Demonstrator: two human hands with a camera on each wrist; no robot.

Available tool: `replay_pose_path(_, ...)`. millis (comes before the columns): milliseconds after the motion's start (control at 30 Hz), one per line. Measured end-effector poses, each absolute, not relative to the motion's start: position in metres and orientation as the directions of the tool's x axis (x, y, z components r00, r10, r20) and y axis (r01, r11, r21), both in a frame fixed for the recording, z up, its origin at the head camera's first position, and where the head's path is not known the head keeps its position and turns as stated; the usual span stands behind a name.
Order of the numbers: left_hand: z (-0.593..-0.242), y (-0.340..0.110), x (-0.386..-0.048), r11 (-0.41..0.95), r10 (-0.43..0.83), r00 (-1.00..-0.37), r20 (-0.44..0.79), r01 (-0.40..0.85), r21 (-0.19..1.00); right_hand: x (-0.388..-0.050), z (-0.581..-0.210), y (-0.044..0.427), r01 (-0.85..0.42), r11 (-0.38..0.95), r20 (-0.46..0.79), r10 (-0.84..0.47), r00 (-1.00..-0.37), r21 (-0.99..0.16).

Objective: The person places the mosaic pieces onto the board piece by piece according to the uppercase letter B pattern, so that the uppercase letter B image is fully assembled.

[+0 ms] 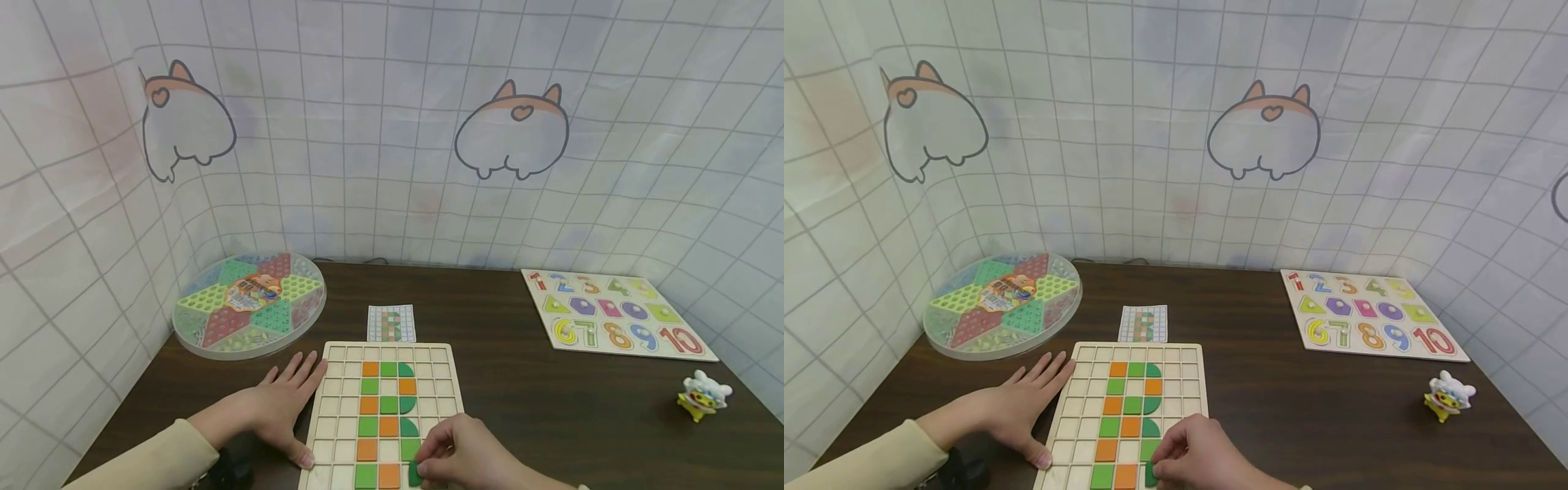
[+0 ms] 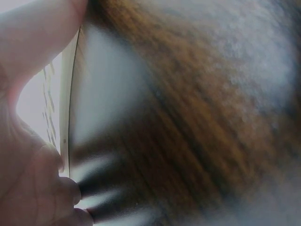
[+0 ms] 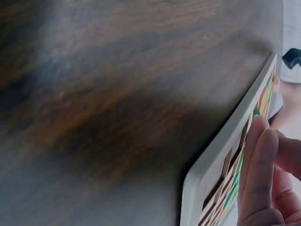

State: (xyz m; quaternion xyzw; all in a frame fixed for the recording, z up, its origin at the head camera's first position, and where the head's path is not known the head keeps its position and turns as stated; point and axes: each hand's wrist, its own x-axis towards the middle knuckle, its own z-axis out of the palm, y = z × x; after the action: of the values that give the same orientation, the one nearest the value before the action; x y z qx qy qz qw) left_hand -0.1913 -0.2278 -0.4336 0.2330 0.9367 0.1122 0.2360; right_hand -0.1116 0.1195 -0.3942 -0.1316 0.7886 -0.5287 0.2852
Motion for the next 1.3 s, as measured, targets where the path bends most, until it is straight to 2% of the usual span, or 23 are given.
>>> replay_pose_path(533, -0.433, -0.228, -0.190, 0.867, 0.490, -0.783, -0.384, 0.390, 0.311, -0.110, -0.398, 0.111, -0.023, 0.527, -0.292, -0.507, -0.811, -0.850)
replay_pose_path(633, -0.433, -0.228, -0.190, 0.866, 0.491, -0.784, -0.380, 0.393, 0.310, -0.118, -0.417, 0.116, -0.044, 0.533, -0.298, -0.536, -0.790, -0.845)
replay_pose_path(833, -0.433, -0.228, -0.190, 0.864, 0.493, -0.785, -0.376, 0.392, 0.316, -0.144, -0.481, 0.131, -0.108, 0.560, -0.295, -0.580, -0.760, -0.821)
replay_pose_path(967, -0.434, -0.229, -0.190, 0.863, 0.495, -0.784, -0.375, 0.392, 0.319, -0.152, -0.496, 0.132, -0.194, 0.594, -0.275, -0.605, -0.747, -0.781)
replay_pose_path(1133, -0.434, -0.228, -0.190, 0.865, 0.493, -0.784, -0.377, 0.391, 0.315, -0.149, -0.486, 0.128, -0.279, 0.604, -0.224, -0.624, -0.749, -0.747)
replay_pose_path(1300, -0.433, -0.228, -0.190, 0.864, 0.493, -0.783, -0.379, 0.391, 0.317, -0.123, -0.422, 0.113, -0.325, 0.622, -0.179, -0.609, -0.773, -0.712)
